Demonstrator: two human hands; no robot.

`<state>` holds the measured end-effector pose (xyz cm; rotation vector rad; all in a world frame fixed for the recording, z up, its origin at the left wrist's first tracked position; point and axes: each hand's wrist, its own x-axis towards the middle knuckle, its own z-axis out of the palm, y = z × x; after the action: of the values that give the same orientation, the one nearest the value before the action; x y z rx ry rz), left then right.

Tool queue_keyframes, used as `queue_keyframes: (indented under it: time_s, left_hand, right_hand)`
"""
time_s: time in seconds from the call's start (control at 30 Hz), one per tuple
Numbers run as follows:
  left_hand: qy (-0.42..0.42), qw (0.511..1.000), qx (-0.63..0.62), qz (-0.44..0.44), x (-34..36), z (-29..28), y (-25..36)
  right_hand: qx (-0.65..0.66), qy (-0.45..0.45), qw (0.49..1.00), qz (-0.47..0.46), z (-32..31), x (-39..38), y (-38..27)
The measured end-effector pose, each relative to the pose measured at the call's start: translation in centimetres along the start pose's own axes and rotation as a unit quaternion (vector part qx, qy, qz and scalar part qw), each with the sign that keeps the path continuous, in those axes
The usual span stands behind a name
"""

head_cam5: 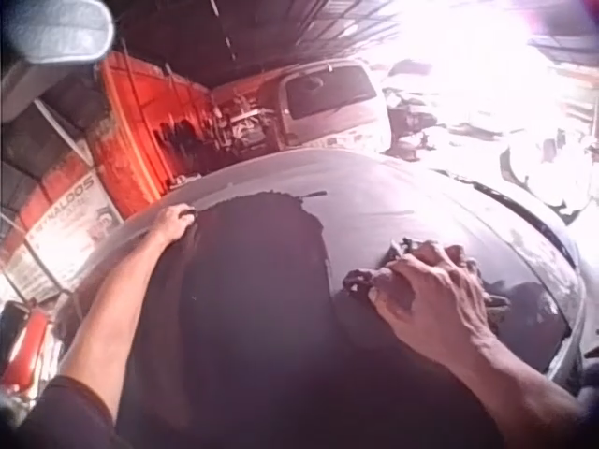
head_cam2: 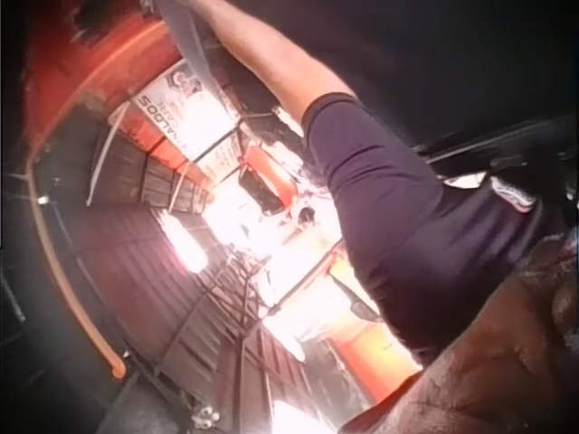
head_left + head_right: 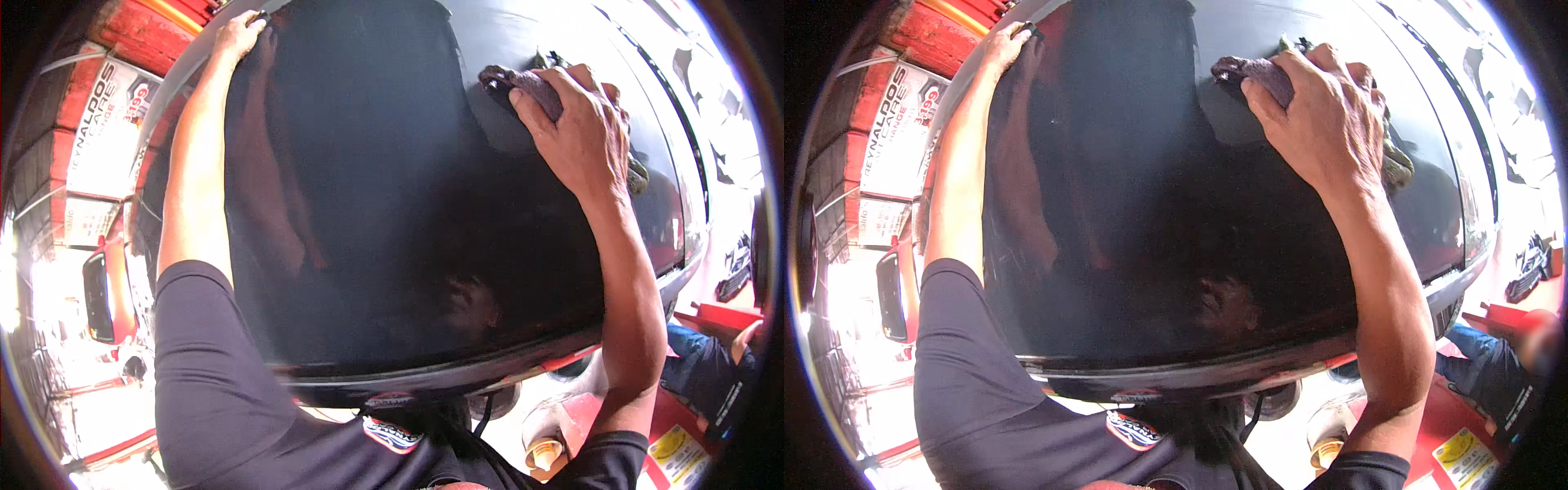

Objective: The person is using a sanding block and a damp cloth to sand and smooth the surface of a dark-colored vehicle body panel.

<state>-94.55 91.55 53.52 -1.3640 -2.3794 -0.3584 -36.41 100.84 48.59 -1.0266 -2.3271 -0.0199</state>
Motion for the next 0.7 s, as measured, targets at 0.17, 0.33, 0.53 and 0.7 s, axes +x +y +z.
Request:
queue_keyframes:
  time_s: [0.17, 0.33, 0.53, 0.7]
  left_hand:
    - [0.019, 0.966, -0.115, 0.231, -14.0, -3.4, 11.9]
    - [-0.149, 0.913, -0.242, 0.292, -34.5, -16.4, 20.4]
    - [-0.026, 0.945, -0.153, 0.289, -13.6, -5.6, 14.7]
    - [-0.068, 0.986, -0.142, 0.056, 3.8, 2.0, 6.9]
  right_hand:
    - [-0.046, 0.008, 0.999, 0.008, -0.2, -0.4, 1.4]
    - [-0.032, -0.011, 0.999, 0.009, -0.3, -0.2, 0.4]
    - [-0.042, 0.007, 0.999, 0.015, -1.4, -0.3, 1.1]
    - [0.007, 0.033, 0.999, -0.022, -0.9, -0.1, -0.4]
